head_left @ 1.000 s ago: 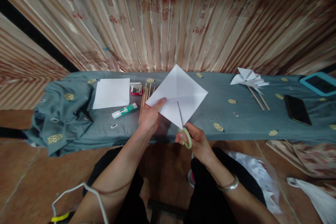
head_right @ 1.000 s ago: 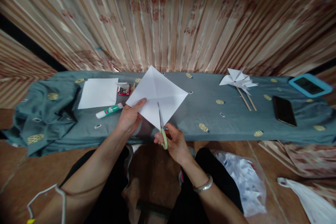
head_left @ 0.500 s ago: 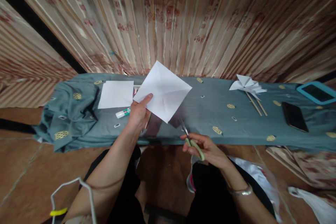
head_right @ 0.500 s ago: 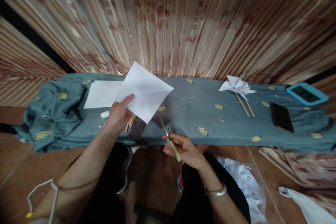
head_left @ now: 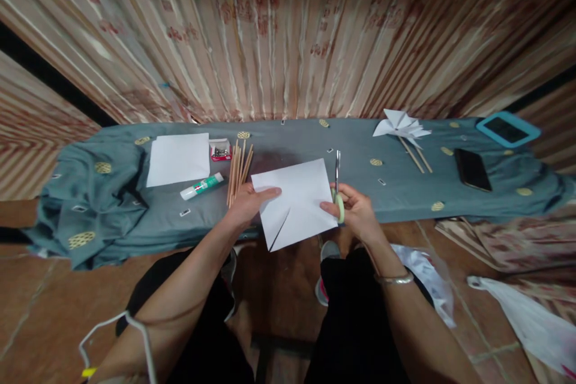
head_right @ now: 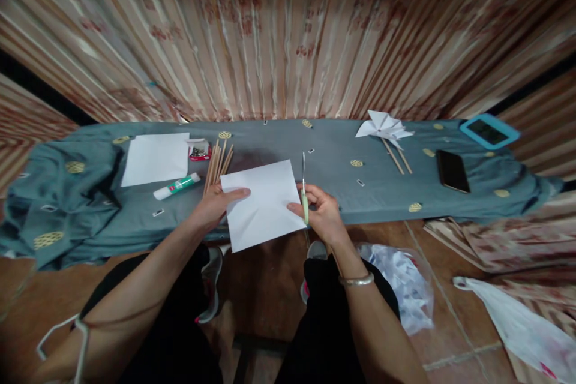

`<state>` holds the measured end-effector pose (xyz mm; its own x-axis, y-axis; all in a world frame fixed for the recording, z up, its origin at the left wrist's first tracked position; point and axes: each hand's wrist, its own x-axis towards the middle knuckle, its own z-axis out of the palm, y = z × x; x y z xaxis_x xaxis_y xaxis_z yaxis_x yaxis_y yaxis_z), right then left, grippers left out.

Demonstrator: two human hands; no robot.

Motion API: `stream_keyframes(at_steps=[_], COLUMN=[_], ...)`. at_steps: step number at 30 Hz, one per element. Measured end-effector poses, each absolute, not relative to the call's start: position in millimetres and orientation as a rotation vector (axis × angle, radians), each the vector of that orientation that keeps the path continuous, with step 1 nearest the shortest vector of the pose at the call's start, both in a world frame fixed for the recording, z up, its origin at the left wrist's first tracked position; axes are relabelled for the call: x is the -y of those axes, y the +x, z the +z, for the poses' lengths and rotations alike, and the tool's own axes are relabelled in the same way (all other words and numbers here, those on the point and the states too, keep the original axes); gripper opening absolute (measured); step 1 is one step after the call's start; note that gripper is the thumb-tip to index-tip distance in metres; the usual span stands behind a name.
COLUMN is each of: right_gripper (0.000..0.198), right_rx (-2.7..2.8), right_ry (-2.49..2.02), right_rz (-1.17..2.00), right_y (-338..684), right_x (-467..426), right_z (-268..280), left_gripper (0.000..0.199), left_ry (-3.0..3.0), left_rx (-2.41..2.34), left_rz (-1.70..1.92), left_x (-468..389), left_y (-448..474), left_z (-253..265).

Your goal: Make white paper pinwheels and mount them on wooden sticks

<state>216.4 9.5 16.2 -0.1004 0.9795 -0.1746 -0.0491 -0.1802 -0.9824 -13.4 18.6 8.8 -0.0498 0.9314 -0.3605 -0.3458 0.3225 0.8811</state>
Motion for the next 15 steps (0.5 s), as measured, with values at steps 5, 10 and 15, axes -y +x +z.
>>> stream_keyframes(at_steps=[5,10,15], right_gripper=[0.049,0.049,0.052], right_rx=[1.046,0.957,0.984], right_ry=[-1.237,-1.255,-1.214], right_rz=[1.461,1.125,1.117], right_y=[212,208,188], right_x=[-11,-27,-33], right_z=[15,12,11], left_gripper=[0.047,0.061,0.044], left_ry=[0.573,0.661,0.789], left_rx=[-1.029,-0.871,-0.952], left_rz=[1.235,1.248,1.223], left_x=[-24,-13,-3], left_y=[-10,8,33], left_z=[16,24,15])
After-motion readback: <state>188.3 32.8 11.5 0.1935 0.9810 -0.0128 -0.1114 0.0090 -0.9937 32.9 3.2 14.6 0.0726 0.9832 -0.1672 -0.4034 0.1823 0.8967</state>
